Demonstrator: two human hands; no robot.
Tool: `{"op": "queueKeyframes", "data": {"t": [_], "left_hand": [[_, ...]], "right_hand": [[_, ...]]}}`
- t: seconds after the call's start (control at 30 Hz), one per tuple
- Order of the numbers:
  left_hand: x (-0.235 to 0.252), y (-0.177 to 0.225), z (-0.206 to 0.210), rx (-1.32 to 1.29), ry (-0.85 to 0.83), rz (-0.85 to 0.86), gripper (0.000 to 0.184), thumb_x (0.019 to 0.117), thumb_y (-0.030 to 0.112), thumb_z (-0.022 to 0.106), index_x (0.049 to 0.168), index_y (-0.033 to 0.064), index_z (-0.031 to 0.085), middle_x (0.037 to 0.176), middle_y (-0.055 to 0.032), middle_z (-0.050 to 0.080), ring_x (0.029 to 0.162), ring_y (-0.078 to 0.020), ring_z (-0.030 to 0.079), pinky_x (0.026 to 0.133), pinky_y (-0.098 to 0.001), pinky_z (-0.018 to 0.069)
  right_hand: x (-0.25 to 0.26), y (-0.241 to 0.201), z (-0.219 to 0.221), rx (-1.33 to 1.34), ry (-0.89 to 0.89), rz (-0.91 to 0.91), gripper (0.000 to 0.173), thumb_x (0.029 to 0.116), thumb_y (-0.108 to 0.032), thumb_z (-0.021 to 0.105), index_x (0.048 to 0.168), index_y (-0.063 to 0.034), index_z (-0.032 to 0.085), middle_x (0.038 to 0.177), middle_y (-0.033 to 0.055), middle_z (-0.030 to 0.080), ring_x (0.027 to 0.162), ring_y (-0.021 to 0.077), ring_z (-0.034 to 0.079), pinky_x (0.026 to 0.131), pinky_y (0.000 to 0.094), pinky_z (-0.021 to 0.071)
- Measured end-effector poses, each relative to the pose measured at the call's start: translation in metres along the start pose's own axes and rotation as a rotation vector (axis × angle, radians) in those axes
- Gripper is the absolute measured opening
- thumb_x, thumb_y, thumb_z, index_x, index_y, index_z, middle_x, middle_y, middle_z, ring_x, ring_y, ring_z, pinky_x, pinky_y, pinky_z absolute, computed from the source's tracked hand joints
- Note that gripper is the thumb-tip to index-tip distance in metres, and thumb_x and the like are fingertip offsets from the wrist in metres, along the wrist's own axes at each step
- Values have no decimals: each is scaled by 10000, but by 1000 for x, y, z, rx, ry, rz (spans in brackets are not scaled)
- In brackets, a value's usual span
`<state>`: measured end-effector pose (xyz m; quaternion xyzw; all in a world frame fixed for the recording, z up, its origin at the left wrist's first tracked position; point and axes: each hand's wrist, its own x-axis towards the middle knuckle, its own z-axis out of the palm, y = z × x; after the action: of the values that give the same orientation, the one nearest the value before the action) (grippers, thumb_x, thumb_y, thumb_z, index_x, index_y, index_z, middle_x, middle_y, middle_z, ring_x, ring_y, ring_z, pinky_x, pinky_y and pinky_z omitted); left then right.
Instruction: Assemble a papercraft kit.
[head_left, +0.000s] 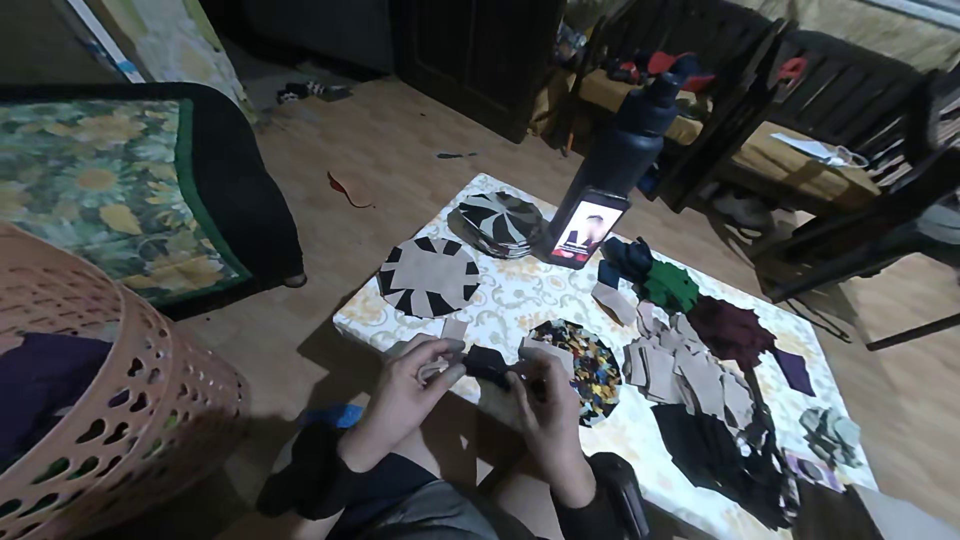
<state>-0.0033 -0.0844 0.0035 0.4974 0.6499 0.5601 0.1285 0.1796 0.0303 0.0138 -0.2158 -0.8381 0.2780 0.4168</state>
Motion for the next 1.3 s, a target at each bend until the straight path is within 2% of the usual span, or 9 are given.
{"op": "queueKeyframes", "data": {"t": [0.13, 0.23, 0.37, 0.43, 0.6, 0.8, 0.93, 1.1, 1.3], "left_hand": [[0, 5, 7, 125, 38, -10, 345, 992, 226, 625, 1270, 29, 676, 1281, -177, 637, 1146, -208, 649, 944, -345, 567], [3, 4, 8, 257, 68, 91, 275, 997, 185, 609, 1208, 48, 720, 1209, -163, 661, 1058, -198, 678, 896, -330, 584], [-4, 2, 12, 393, -114, 259, 266, 987, 231, 608, 1132, 78, 772, 1176, -117, 725, 1025, -242, 720, 832, -427, 602], [-10, 1, 13, 433, -210, 298, 310, 996, 239, 574, 1161, 57, 764, 1274, -139, 703, 1105, -300, 714, 870, -492, 590], [-13, 7, 8, 558, -467, 220, 367, 1003, 184, 561, 1293, -4, 685, 1473, -206, 556, 1095, -467, 688, 858, -623, 552], [3, 22, 6, 639, -574, 41, 592, 1009, 381, 561, 1471, 13, 534, 1585, -225, 410, 1166, -501, 639, 850, -681, 516], [17, 25, 2, 611, -649, -2, 642, 1018, 446, 508, 1511, 36, 489, 1599, -210, 394, 1262, -493, 585, 919, -709, 475], [36, 18, 16, 682, -535, 14, 721, 1013, 558, 443, 1509, 37, 493, 1556, -229, 452, 1212, -527, 604, 877, -748, 466], [54, 12, 43, 743, -404, 65, 678, 1040, 561, 349, 1503, 94, 514, 1574, -207, 433, 1039, -514, 673, 758, -703, 513]], "right_hand": [[-3, -3, 6, -139, -51, 0, 232, 934, -54, 657, 1156, 9, 672, 969, 79, 740, 927, 215, 709, 954, 498, 519], [-6, -6, 17, -409, -153, -56, 179, 919, -45, 652, 1076, -82, 731, 994, 97, 736, 980, 294, 710, 964, 562, 502], [-13, -15, 15, -472, -146, -24, 280, 941, -69, 643, 1214, -100, 699, 1008, 83, 737, 1021, 282, 703, 1034, 562, 471], [-15, -21, 9, -427, -113, 3, 358, 935, -39, 643, 1289, -80, 672, 1041, 93, 743, 1058, 290, 699, 1055, 577, 457], [-37, -25, -11, -290, -30, -30, 350, 913, -38, 682, 1263, -48, 681, 1117, 106, 742, 1112, 273, 695, 1084, 556, 443], [-67, -9, -63, -428, 65, 63, 252, 964, -124, 650, 1200, -60, 712, 1109, 77, 747, 1069, 230, 699, 1017, 506, 497], [-75, 13, -114, -577, 214, 259, 272, 957, -144, 652, 1187, -13, 714, 1133, 159, 723, 1068, 309, 693, 923, 492, 558], [-75, 44, -151, -773, 235, 513, 392, 924, -160, 696, 1277, 7, 659, 1173, 210, 689, 1074, 396, 669, 882, 524, 557], [-71, 55, -152, -733, 273, 508, 302, 904, -110, 715, 1195, -30, 709, 1039, 143, 732, 986, 359, 690, 829, 539, 551]]}}
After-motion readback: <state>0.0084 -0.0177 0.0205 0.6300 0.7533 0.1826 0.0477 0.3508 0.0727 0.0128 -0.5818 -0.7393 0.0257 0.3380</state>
